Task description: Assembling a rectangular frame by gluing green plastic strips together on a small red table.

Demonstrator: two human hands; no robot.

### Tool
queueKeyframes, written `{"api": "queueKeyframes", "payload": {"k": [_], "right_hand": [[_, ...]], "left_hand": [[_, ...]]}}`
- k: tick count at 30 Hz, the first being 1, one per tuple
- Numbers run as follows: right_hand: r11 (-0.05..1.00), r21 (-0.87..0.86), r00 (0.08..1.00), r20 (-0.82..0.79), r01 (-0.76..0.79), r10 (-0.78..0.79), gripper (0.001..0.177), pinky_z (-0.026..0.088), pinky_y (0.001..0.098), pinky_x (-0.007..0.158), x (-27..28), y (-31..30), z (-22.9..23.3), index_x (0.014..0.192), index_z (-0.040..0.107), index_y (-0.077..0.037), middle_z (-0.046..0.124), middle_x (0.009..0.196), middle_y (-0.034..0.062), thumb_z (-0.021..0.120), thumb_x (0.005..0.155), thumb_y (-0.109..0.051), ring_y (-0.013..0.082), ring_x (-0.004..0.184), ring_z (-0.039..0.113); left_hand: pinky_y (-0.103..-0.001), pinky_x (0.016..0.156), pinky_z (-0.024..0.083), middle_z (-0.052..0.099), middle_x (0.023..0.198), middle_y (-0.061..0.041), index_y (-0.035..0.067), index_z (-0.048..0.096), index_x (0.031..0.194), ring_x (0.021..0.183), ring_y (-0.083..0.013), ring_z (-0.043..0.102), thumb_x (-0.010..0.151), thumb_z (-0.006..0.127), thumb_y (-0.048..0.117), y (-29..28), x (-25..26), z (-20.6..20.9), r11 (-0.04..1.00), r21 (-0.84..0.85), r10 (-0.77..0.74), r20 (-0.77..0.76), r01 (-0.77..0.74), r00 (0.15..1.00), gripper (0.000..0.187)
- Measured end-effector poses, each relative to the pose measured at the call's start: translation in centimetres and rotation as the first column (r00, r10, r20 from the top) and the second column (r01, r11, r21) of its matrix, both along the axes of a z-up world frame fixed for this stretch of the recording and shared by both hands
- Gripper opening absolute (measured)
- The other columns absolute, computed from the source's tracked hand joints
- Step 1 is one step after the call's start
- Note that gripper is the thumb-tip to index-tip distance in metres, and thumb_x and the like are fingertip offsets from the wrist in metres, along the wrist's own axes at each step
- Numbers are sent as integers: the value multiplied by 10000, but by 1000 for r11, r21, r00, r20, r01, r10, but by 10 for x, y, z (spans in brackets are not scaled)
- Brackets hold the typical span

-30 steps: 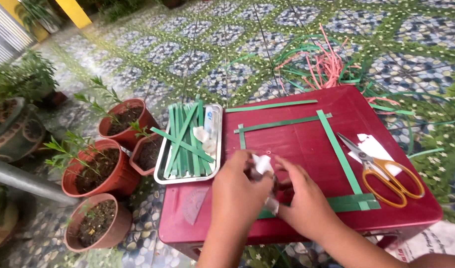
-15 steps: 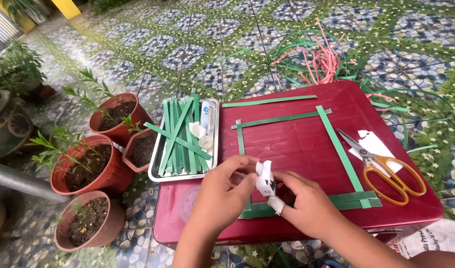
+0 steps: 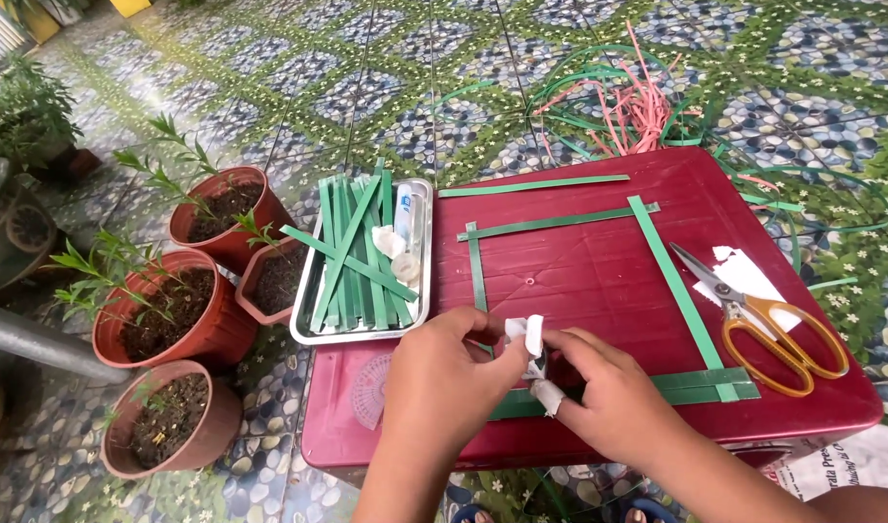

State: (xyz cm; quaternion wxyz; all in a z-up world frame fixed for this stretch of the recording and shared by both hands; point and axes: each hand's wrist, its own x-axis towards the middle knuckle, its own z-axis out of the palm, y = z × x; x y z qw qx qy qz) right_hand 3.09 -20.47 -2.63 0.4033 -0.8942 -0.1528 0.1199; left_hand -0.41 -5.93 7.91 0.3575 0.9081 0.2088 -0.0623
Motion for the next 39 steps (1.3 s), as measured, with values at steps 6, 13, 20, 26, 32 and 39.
{"api": "queueKeyframes", "payload": {"k": [6, 13, 20, 26, 32, 39], "right_hand": [[1000, -12, 999, 45, 15, -14, 554, 478, 357, 679, 0, 0, -6, 1217, 471, -177, 549, 1181, -35, 663, 698, -215, 174, 777, 618], [999, -34, 990, 139, 18, -13, 561, 447, 360, 801, 6, -2, -14, 1148, 509, -206, 624, 1095, -25, 693, 621, -158, 188, 975, 588], [981, -148, 990, -39, 125, -133, 520, 446, 390, 887, 10, 1, 18, 1169, 520, -217, 569, 1132, -40, 677, 677, -285, 171, 1008, 558], [995, -11, 984, 151, 95, -92, 493, 441, 405, 812, 30, 25, 20, 1080, 559, -78, 611, 980, 96, 664, 649, -291, 272, 918, 572], [994, -5, 923, 371, -109, 103, 440, 434, 438, 860, 83, 85, 14, 991, 590, -38, 635, 928, 143, 680, 610, -240, 322, 928, 577], [963, -217, 938, 271, -161, 218, 416, 413, 396, 889, 96, 108, 8, 986, 588, -97, 636, 938, 90, 662, 603, -240, 291, 966, 560]], "left_hand": [[-325, 537, 457, 652, 630, 74, 266, 680, 792, 613, -151, 614, 693, 574, 457, -8, 0, -18, 985, 175, -22, 85, 7, 996, 240], [-311, 521, 430, 637, 623, 81, 200, 617, 650, 554, -138, 580, 668, 557, 387, -7, -2, -15, 993, 92, 54, 194, -73, 979, 197], [-245, 542, 419, 663, 624, 81, 162, 653, 647, 556, -66, 560, 692, 584, 301, 18, -12, 22, 972, 22, 224, 207, -233, 952, 162], [-331, 611, 447, 645, 625, 1, 142, 652, 683, 649, -228, 604, 657, 597, 333, 62, -6, 0, 915, 221, 242, 365, -336, 899, 201], [-331, 628, 476, 648, 623, -34, 136, 692, 761, 684, -255, 625, 629, 638, 319, 77, -5, -13, 927, 125, 291, 359, -354, 887, 232], [-327, 597, 472, 643, 600, -64, 99, 694, 744, 643, -265, 616, 627, 638, 274, 91, -6, -20, 936, 50, 294, 433, -348, 852, 217]]}}
